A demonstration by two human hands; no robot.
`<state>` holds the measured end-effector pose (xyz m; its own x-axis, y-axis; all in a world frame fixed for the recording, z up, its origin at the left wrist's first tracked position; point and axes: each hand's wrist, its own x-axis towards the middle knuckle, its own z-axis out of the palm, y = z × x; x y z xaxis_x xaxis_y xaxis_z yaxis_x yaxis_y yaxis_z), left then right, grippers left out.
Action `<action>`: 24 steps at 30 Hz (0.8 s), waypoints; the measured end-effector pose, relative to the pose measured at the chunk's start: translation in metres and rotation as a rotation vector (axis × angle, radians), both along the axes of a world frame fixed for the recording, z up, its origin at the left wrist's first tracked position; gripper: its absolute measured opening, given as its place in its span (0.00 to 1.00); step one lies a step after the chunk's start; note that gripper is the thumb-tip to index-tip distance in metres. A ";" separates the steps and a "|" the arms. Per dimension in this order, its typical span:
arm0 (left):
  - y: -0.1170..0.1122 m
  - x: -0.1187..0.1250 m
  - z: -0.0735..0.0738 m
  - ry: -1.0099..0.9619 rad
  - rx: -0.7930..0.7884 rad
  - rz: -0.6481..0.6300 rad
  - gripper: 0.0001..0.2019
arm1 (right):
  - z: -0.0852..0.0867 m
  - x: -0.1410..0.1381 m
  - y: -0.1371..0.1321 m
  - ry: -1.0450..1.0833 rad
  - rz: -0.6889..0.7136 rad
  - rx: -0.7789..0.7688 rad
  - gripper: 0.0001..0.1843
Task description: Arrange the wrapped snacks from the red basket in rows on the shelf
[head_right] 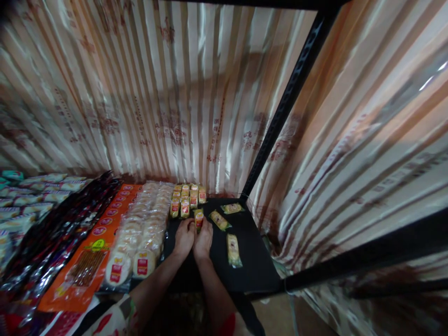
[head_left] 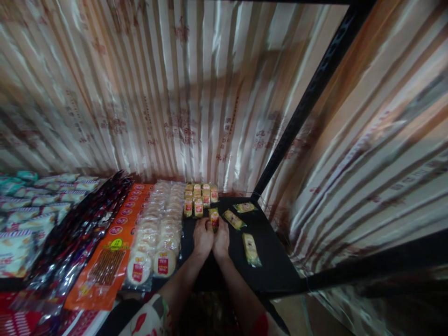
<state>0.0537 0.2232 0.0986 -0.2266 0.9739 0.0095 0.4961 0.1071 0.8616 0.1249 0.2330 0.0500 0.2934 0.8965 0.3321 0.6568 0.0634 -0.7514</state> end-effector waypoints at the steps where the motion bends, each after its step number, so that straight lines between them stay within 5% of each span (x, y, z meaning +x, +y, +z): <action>1: 0.002 0.000 0.001 -0.004 0.004 0.004 0.15 | 0.000 -0.001 0.004 0.013 -0.006 -0.003 0.22; 12: 0.019 -0.010 0.011 -0.092 -0.065 0.025 0.17 | 0.009 -0.007 0.035 -0.031 -0.005 0.022 0.24; 24: 0.026 -0.015 -0.004 -0.116 -0.027 0.029 0.17 | 0.003 -0.017 0.045 -0.056 -0.018 0.010 0.23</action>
<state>0.0387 0.2494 0.0950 -0.2527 0.9665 -0.0447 0.3896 0.1439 0.9097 0.1083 0.2783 0.0534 0.2904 0.8878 0.3571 0.6988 0.0582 -0.7130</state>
